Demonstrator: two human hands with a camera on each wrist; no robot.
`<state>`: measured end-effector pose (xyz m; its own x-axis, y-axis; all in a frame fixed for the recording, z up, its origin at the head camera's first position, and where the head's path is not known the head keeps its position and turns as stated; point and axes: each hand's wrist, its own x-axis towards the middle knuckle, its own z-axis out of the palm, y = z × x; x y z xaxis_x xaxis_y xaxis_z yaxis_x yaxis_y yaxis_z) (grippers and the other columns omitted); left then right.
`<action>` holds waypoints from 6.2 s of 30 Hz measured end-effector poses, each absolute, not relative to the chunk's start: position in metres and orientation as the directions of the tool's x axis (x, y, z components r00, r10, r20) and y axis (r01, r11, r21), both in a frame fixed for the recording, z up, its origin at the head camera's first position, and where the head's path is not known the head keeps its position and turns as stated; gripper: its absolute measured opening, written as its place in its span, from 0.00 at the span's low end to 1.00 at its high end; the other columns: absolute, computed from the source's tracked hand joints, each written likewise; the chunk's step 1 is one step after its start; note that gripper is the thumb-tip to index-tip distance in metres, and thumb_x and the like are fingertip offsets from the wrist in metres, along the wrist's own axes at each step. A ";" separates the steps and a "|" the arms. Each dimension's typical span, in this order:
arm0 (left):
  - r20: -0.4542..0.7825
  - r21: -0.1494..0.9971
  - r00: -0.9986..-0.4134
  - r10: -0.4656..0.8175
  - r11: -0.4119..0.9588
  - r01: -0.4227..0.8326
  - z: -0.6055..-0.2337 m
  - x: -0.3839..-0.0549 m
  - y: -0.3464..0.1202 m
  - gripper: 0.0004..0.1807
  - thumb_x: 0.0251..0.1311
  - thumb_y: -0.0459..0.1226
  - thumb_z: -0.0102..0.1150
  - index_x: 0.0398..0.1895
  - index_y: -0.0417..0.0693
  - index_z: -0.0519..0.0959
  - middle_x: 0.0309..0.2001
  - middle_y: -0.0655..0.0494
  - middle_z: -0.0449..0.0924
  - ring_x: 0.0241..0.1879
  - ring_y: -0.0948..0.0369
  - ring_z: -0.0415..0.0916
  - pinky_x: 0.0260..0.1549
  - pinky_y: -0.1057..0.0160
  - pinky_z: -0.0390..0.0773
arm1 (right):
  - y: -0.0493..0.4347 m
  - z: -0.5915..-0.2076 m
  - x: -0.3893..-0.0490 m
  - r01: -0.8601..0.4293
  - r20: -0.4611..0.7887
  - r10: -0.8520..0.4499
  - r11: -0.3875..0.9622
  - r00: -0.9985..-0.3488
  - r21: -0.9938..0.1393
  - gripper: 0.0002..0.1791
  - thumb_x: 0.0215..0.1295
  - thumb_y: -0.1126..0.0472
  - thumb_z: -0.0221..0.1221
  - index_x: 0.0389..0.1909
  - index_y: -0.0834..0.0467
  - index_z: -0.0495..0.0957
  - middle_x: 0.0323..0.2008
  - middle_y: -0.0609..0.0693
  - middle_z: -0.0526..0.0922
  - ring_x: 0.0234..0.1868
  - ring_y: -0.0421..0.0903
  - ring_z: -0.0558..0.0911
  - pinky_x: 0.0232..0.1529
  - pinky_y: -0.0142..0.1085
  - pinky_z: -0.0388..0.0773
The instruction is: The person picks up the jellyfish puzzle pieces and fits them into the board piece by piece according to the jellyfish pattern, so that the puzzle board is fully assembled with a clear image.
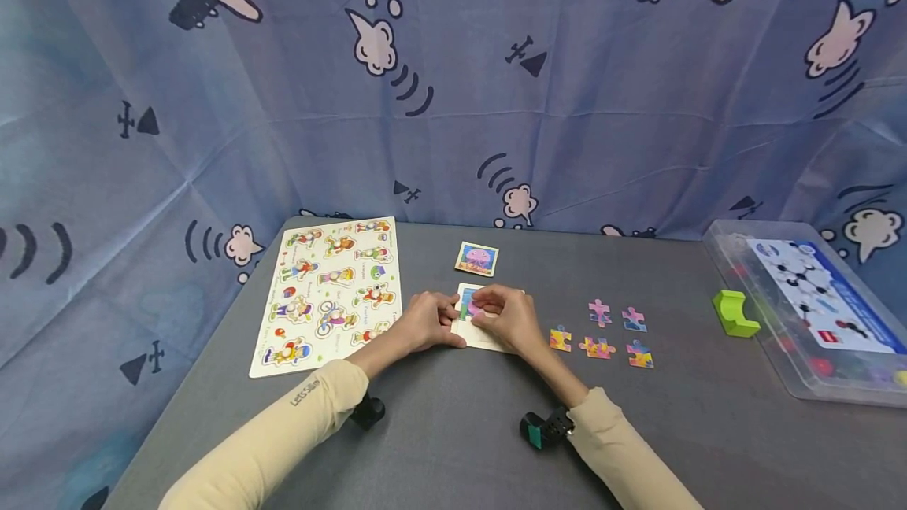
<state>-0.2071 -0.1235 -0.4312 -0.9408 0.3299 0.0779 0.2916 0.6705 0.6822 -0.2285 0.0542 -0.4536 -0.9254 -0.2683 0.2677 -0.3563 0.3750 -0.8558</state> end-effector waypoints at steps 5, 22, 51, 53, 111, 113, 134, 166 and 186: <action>0.079 0.690 -0.942 0.325 0.664 0.287 -0.431 -0.208 -0.123 0.22 0.33 0.35 0.81 0.35 0.36 0.86 0.54 0.44 0.79 0.33 0.65 0.78 0.28 0.73 0.72 | 0.056 -0.452 -0.229 -0.349 0.257 -0.277 0.368 -0.926 -0.862 0.17 0.43 0.78 0.70 0.38 0.71 0.81 0.37 0.63 0.85 0.40 0.55 0.85 0.42 0.38 0.80; 0.078 0.695 -0.943 0.324 0.661 0.285 -0.434 -0.209 -0.125 0.21 0.34 0.35 0.81 0.35 0.36 0.86 0.55 0.43 0.78 0.33 0.63 0.80 0.28 0.73 0.73 | 0.058 -0.456 -0.230 -0.325 0.244 -0.298 0.261 -0.923 -0.909 0.15 0.47 0.80 0.68 0.38 0.74 0.80 0.37 0.67 0.83 0.42 0.60 0.83 0.43 0.41 0.79; 0.038 0.673 -0.943 0.329 0.689 0.268 -0.437 -0.210 -0.123 0.21 0.36 0.37 0.81 0.36 0.38 0.86 0.57 0.44 0.77 0.30 0.69 0.73 0.28 0.72 0.72 | 0.089 -0.448 -0.230 -0.208 0.154 -0.338 0.129 -0.928 -0.970 0.16 0.55 0.78 0.63 0.46 0.77 0.75 0.42 0.72 0.80 0.45 0.64 0.81 0.40 0.30 0.79; 0.040 0.674 -0.943 0.330 0.687 0.269 -0.437 -0.210 -0.123 0.21 0.36 0.37 0.81 0.36 0.38 0.85 0.57 0.44 0.77 0.30 0.69 0.72 0.28 0.72 0.72 | 0.095 -0.448 -0.231 -0.195 0.140 -0.347 0.129 -0.927 -0.972 0.17 0.55 0.78 0.62 0.47 0.77 0.75 0.43 0.72 0.80 0.45 0.64 0.81 0.40 0.30 0.79; 0.051 0.721 -0.947 0.316 0.645 0.254 -0.435 -0.206 -0.123 0.20 0.35 0.33 0.80 0.34 0.34 0.84 0.55 0.42 0.78 0.29 0.67 0.72 0.26 0.73 0.71 | 0.262 -0.432 -0.249 -0.253 0.022 -0.374 0.582 -0.927 -0.773 0.21 0.54 0.69 0.68 0.48 0.73 0.77 0.43 0.65 0.82 0.33 0.37 0.78 0.33 0.26 0.77; 0.048 0.720 -0.948 0.315 0.646 0.251 -0.435 -0.206 -0.123 0.20 0.35 0.33 0.80 0.35 0.34 0.84 0.55 0.42 0.78 0.29 0.66 0.73 0.26 0.73 0.71 | 0.262 -0.433 -0.249 -0.261 0.029 -0.376 0.584 -0.926 -0.769 0.20 0.54 0.69 0.68 0.47 0.72 0.78 0.42 0.64 0.82 0.32 0.37 0.78 0.32 0.26 0.77; 0.043 0.705 -0.943 0.329 0.659 0.262 -0.435 -0.207 -0.124 0.20 0.36 0.34 0.80 0.35 0.36 0.85 0.56 0.44 0.77 0.31 0.66 0.72 0.27 0.73 0.71 | 0.257 -0.428 -0.241 -0.066 -0.073 -0.329 0.391 -0.941 -0.918 0.26 0.59 0.67 0.65 0.55 0.75 0.71 0.50 0.65 0.80 0.41 0.38 0.83 0.39 0.32 0.79; 0.045 0.725 -0.946 0.320 0.641 0.251 -0.434 -0.206 -0.124 0.20 0.36 0.33 0.80 0.35 0.34 0.85 0.56 0.43 0.77 0.31 0.66 0.75 0.27 0.74 0.72 | 0.224 -0.436 -0.222 0.213 -0.184 -0.251 -0.095 -0.950 -0.972 0.17 0.60 0.73 0.62 0.50 0.61 0.76 0.40 0.42 0.84 0.41 0.37 0.82 0.43 0.32 0.79; 0.035 0.721 -0.950 0.312 0.650 0.240 -0.435 -0.206 -0.124 0.20 0.36 0.34 0.80 0.35 0.35 0.85 0.57 0.44 0.77 0.31 0.66 0.75 0.27 0.73 0.72 | 0.194 -0.442 -0.217 0.216 -0.183 -0.235 -0.124 -0.955 -0.969 0.21 0.58 0.73 0.63 0.53 0.65 0.72 0.40 0.42 0.83 0.42 0.38 0.82 0.44 0.33 0.78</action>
